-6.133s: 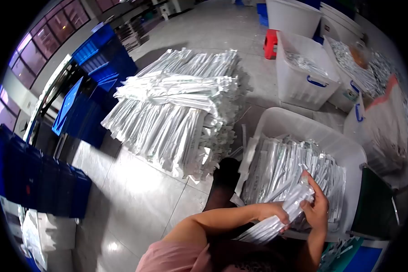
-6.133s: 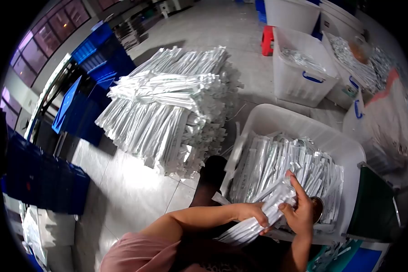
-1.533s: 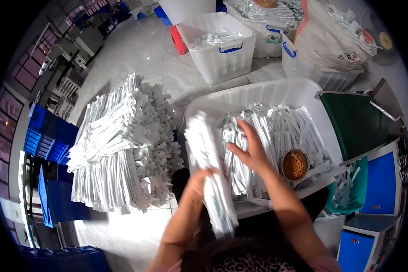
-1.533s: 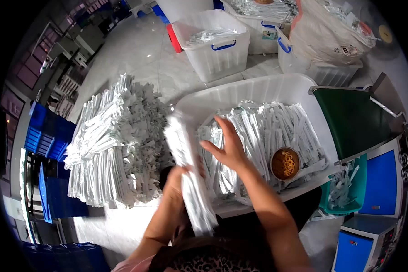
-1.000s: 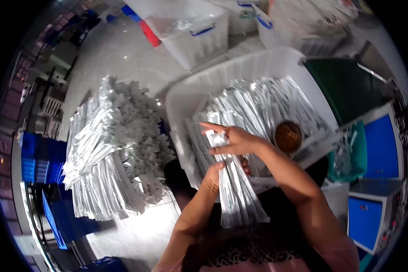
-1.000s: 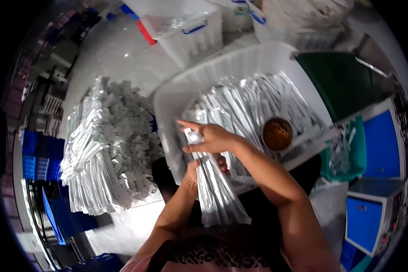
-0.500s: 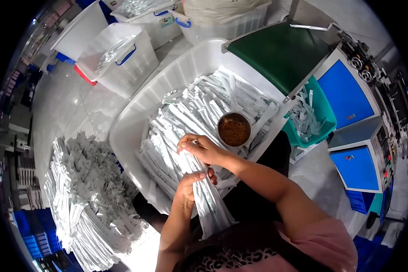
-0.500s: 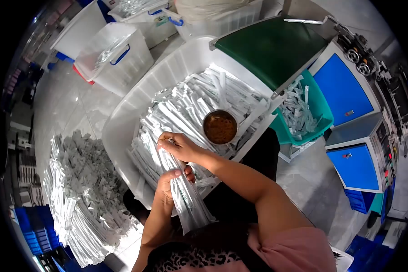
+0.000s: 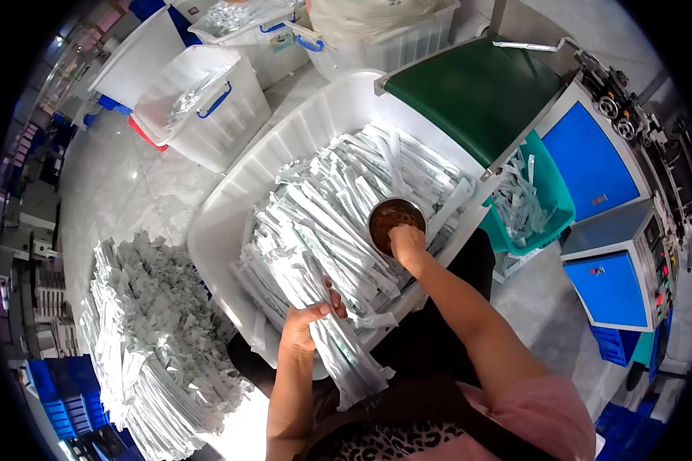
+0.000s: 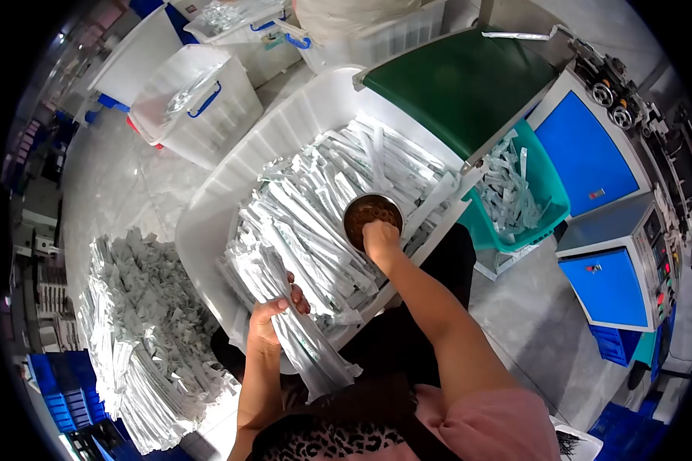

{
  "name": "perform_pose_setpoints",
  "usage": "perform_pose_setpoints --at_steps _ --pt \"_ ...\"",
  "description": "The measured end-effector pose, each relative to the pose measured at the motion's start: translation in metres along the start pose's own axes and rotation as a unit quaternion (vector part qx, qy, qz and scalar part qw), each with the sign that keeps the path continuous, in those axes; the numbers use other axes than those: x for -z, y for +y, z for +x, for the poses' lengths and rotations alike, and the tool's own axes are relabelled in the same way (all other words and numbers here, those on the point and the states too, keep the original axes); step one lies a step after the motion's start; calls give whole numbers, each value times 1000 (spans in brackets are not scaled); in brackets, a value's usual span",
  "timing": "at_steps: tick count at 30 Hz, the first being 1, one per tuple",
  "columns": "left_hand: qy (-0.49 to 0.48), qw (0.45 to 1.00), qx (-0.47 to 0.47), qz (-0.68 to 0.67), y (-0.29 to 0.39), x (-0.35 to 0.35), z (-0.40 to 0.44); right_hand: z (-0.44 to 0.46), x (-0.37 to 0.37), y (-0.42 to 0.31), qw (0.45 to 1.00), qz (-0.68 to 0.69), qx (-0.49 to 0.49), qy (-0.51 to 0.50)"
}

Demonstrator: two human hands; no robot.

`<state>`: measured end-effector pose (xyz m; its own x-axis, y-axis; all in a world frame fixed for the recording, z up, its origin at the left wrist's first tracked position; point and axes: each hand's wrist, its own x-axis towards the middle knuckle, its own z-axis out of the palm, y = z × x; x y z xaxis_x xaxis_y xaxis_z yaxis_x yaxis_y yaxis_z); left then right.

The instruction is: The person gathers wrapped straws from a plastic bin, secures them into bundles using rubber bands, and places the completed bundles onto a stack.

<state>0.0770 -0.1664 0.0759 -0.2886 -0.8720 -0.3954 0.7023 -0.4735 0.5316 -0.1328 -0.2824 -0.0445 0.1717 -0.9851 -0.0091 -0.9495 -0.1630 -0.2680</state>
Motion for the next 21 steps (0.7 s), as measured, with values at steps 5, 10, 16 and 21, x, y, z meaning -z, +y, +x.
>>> perform_pose_setpoints --at_steps 5,10,16,21 --pt "19 999 -3 38 0 7 -3 -3 5 -3 999 -20 -7 -51" --pt "48 996 -27 66 7 -8 -14 -7 20 -6 988 130 32 73" --pt "115 977 -43 174 4 -17 -15 -63 127 -116 888 443 119 35" --pt "137 970 -106 172 10 -16 -20 -68 119 -130 898 391 186 82"
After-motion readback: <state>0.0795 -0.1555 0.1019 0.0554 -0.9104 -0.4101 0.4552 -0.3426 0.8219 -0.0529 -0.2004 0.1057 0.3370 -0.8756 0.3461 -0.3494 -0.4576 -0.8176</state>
